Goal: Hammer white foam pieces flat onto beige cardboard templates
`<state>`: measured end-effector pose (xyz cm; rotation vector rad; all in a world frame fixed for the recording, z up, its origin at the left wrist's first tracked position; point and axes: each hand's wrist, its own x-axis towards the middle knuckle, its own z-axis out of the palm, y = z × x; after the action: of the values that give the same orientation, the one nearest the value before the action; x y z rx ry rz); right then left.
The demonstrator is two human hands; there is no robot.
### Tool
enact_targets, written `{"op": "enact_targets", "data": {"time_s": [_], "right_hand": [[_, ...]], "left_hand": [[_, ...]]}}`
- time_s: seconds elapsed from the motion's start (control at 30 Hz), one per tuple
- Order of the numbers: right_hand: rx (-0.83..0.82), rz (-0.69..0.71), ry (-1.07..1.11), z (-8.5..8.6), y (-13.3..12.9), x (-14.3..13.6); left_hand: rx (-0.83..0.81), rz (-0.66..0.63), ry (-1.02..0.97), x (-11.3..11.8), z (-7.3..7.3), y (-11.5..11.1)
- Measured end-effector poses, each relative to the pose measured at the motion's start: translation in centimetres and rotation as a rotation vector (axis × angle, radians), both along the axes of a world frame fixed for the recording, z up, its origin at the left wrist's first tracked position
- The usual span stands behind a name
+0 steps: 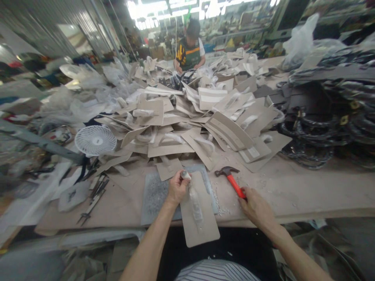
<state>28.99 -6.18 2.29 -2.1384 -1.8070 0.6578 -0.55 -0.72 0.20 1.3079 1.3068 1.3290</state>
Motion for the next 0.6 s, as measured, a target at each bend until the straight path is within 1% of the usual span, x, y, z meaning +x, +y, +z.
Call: {"op": "enact_targets", "data": {"time_s": [0.1,0.13,0.17,0.2,0.23,0.27,0.3,0.37,0.4,0.43,0.47,0.53,0.6], "right_hand": [[-0.355,-0.115,0.528,2.2,0.7,-1.1],[-0.446,-0.145,0.677,3.2,0.8,-1.7],[-0.493,-0.168,0.788,4.2,0.8,-2.4],[-0.491,-0.175,0.849,5.3,0.7,-3.2],[-0.442,-0.162,0.860,6.5,0.6,-4.0],[-0.351,-0.123,0.843,7.6,0.5,-4.9],[-0.222,-0.054,0.779,8.6,0.4,-5.6],[0.053,0.135,0.531,10.2,0.6,-7.0],[0.154,0.221,0.380,10.6,0.8,-7.4],[0.212,0.302,0.231,10.8,1.1,-7.8],[0.221,0.381,0.091,10.9,1.4,-8.0],[0.165,0.517,-0.119,11.1,2.0,-8.2],[0.154,0.586,-0.192,12.1,2.6,-8.2]], "left_hand": [[0.008,-0.024,0.025,0.0,-0.4,0.0],[0.018,-0.033,0.041,0.0,-0.5,0.0],[0.033,-0.041,0.063,0.0,-0.5,0.0],[0.050,-0.049,0.094,0.1,-0.5,0.0],[0.066,-0.052,0.126,0.1,-0.4,0.0],[0.080,-0.052,0.155,0.1,-0.3,-0.1],[0.091,-0.050,0.178,0.2,-0.2,-0.1],[0.105,-0.048,0.209,0.2,-0.1,-0.2],[0.111,-0.046,0.221,0.2,0.0,-0.3],[0.114,-0.041,0.234,0.3,0.0,-0.3],[0.116,-0.035,0.248,0.3,0.1,-0.3],[0.115,-0.017,0.269,0.4,0.1,-0.4],[0.111,-0.023,0.276,0.4,0.2,-0.4]]}}
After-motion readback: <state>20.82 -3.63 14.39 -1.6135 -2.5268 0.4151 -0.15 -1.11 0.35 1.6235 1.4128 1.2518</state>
